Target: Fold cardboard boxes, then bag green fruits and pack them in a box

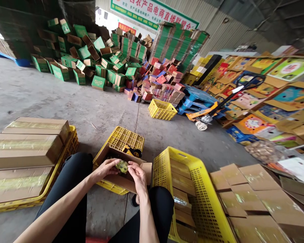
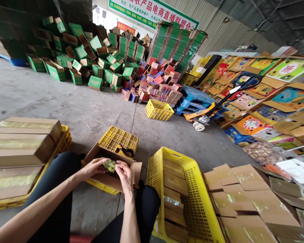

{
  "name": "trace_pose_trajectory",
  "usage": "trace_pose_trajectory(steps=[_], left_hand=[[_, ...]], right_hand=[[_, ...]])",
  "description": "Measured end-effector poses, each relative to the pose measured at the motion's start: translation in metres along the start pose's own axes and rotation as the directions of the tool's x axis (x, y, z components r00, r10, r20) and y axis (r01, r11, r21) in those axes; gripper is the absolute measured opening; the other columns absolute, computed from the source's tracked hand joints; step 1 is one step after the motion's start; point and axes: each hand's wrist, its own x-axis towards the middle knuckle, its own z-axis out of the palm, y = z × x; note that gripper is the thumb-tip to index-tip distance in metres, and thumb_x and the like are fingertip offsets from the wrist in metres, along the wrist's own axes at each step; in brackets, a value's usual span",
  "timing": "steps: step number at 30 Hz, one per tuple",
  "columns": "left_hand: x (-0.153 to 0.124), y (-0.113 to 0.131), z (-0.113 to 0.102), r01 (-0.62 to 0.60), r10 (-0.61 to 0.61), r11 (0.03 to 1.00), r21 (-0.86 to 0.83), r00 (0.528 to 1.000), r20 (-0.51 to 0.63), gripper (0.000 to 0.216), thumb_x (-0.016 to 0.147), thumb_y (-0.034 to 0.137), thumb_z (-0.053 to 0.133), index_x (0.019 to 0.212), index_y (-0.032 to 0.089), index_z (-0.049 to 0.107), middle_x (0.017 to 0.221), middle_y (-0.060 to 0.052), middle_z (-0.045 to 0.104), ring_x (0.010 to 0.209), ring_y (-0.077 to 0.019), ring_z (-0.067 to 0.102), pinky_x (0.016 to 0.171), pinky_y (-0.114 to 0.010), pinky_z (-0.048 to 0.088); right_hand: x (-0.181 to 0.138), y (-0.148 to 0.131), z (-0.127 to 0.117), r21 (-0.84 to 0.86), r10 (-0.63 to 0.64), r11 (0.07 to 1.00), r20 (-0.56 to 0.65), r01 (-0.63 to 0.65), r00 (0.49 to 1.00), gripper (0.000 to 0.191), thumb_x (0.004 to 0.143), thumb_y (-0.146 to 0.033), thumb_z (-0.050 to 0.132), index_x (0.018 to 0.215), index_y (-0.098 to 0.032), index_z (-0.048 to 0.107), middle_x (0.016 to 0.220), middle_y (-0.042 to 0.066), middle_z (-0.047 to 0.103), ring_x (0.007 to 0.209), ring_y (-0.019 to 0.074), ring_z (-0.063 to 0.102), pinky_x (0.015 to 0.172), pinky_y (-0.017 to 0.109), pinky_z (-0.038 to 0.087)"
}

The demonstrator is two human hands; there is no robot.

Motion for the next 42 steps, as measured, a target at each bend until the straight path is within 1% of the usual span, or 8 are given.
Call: trace_pose_trajectory(steps=[5, 9, 17, 22, 26, 32, 37, 42], left_hand=[[-0.0038, 0.0036, -0.0006, -0.068, 0.067, 0.995, -0.077, 0.998, -0.013, 0.059, 0.074, 0.045, 0.089, 0.126, 0.021, 0.072, 0.129, -0.011, 0.074, 0.110, -0.0266, 0.072, 0.097, -0.039, 0.056], [-0.0060, 0.0038, -0.0013, -0.103, 0.104, 0.994, -0.040, 0.994, 0.032, 0.060, 0.071, 0.037, 0.092, 0.125, 0.022, 0.072, 0.127, -0.009, 0.074, 0.110, -0.0267, 0.072, 0.100, -0.040, 0.055], [-0.0003, -0.0023, -0.0022, -0.147, 0.148, 0.988, -0.037, 0.988, 0.036, 0.086, 0.072, 0.043, 0.093, 0.149, 0.029, 0.056, 0.146, -0.012, 0.061, 0.127, -0.0315, 0.064, 0.106, -0.044, 0.052], [-0.0012, -0.0007, -0.0009, -0.100, 0.101, 0.995, -0.029, 0.994, 0.050, 0.096, 0.075, 0.049, 0.091, 0.157, 0.028, 0.046, 0.128, -0.012, 0.070, 0.124, -0.0310, 0.065, 0.103, -0.043, 0.053], [-0.0022, 0.0004, -0.0007, -0.162, 0.161, 0.987, 0.012, 0.985, 0.055, 0.105, 0.072, 0.045, 0.093, 0.160, 0.030, 0.039, 0.123, -0.010, 0.071, 0.116, -0.0292, 0.067, 0.099, -0.042, 0.054], [0.0022, -0.0024, -0.0030, -0.260, 0.252, 0.959, 0.110, 0.964, 0.085, 0.100, 0.068, 0.038, 0.097, 0.154, 0.025, 0.050, 0.122, -0.009, 0.071, 0.118, -0.0282, 0.064, 0.106, -0.040, 0.047], [0.0005, -0.0002, -0.0003, -0.239, 0.225, 0.964, 0.119, 0.966, 0.124, 0.088, 0.069, 0.041, 0.095, 0.147, 0.024, 0.057, 0.121, -0.009, 0.072, 0.117, -0.0284, 0.064, 0.104, -0.039, 0.046], [-0.0034, 0.0050, 0.0042, -0.191, 0.177, 0.975, 0.111, 0.976, 0.125, 0.071, 0.071, 0.044, 0.093, 0.133, 0.021, 0.067, 0.119, -0.009, 0.074, 0.110, -0.0272, 0.067, 0.096, -0.037, 0.049]], right_hand=[[0.0012, 0.0040, 0.0014, 0.131, 0.170, 0.977, -0.009, -0.167, 0.985, 0.052, 0.081, -0.066, 0.078, 0.120, -0.032, 0.077, 0.144, 0.007, 0.066, 0.138, 0.0317, 0.057, 0.110, 0.048, 0.051], [-0.0010, 0.0055, 0.0034, 0.239, 0.296, 0.926, 0.018, -0.291, 0.955, 0.067, 0.077, -0.068, 0.080, 0.131, -0.029, 0.071, 0.142, 0.010, 0.068, 0.124, 0.0344, 0.069, 0.100, 0.053, 0.058], [-0.0028, 0.0013, 0.0044, 0.231, 0.219, 0.948, 0.018, -0.217, 0.976, 0.060, 0.073, -0.049, 0.088, 0.126, -0.029, 0.069, 0.132, 0.008, 0.073, 0.125, 0.0317, 0.068, 0.100, 0.047, 0.059], [-0.0024, 0.0048, 0.0042, 0.214, 0.161, 0.962, 0.044, -0.167, 0.986, 0.061, 0.074, -0.047, 0.088, 0.128, -0.030, 0.065, 0.128, 0.008, 0.074, 0.122, 0.0306, 0.069, 0.099, 0.045, 0.058], [-0.0025, 0.0042, 0.0034, 0.246, 0.166, 0.952, 0.080, -0.181, 0.983, 0.065, 0.078, -0.048, 0.085, 0.137, -0.034, 0.061, 0.142, 0.007, 0.068, 0.129, 0.0298, 0.065, 0.101, 0.045, 0.057], [-0.0014, 0.0022, 0.0032, 0.165, 0.233, 0.955, 0.104, -0.247, 0.967, 0.059, 0.076, -0.054, 0.086, 0.127, -0.030, 0.070, 0.133, 0.008, 0.073, 0.130, 0.0324, 0.065, 0.102, 0.048, 0.057], [-0.0012, 0.0030, 0.0034, 0.083, 0.160, 0.983, 0.059, -0.164, 0.985, 0.052, 0.073, -0.052, 0.088, 0.117, -0.029, 0.073, 0.117, 0.006, 0.079, 0.120, 0.0336, 0.070, 0.104, 0.050, 0.055], [-0.0010, 0.0042, 0.0034, 0.081, 0.102, 0.991, 0.058, -0.107, 0.993, 0.044, 0.073, -0.045, 0.088, 0.112, -0.030, 0.072, 0.120, 0.004, 0.078, 0.116, 0.0304, 0.071, 0.106, 0.046, 0.053]])
